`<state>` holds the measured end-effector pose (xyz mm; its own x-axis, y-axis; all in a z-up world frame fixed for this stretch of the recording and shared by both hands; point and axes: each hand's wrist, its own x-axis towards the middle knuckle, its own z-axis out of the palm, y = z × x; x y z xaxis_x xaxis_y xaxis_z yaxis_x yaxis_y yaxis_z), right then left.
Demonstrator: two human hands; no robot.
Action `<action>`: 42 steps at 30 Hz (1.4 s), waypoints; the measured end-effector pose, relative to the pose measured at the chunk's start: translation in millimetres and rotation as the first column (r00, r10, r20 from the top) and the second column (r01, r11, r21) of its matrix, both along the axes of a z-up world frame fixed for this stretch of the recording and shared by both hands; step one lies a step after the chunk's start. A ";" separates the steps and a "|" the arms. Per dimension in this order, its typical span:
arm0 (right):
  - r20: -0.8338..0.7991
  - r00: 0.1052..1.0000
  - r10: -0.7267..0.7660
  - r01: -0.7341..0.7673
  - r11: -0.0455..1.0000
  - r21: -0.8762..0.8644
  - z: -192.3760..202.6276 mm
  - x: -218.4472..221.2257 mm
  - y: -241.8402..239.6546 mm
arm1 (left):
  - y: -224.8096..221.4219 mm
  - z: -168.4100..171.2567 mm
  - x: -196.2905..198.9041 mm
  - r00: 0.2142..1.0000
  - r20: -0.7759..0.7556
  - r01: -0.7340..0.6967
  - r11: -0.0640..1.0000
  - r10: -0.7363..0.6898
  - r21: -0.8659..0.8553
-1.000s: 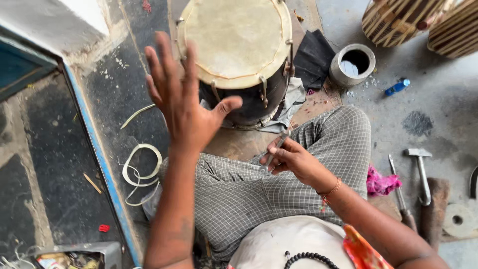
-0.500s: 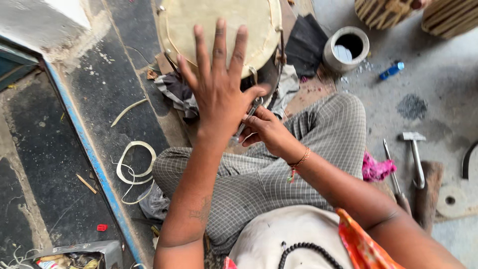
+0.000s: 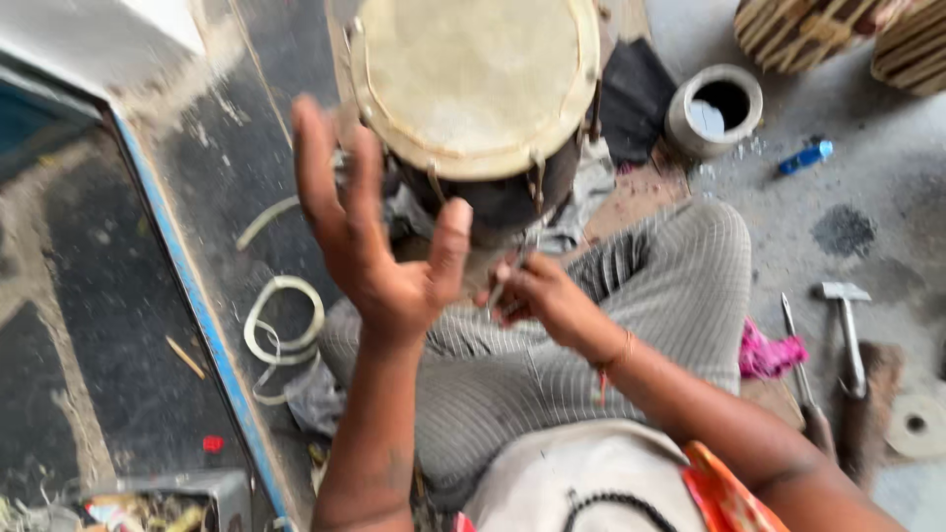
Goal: The person uses a wrench to tighten or loosen bolts on a drum, occasionally tapping the drum head by hand.
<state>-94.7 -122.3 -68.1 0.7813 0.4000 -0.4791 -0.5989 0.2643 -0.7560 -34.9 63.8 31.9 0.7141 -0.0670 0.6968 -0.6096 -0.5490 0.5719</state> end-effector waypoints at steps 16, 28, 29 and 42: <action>0.046 0.972 -0.231 0.230 0.973 0.029 17.1 25.3 6.5 | -60.6 -30.4 38.6 0.989 0.039 -0.146 0.867 0.145 0.476; -0.037 0.987 0.154 -0.155 0.987 -0.038 14.1 49.9 -77.7 | -67.3 -37.0 36.1 0.978 0.100 -0.208 0.849 0.182 0.485; 0.023 0.982 0.186 -0.188 0.973 0.134 13.2 57.8 -81.1 | -68.0 -32.0 36.8 0.983 0.057 -0.181 0.865 0.175 0.469; 0.023 0.993 0.118 -0.118 0.993 -0.029 -24.3 -16.8 -68.2 | 15.6 -6.6 15.6 0.998 -0.010 -0.058 0.989 0.060 0.137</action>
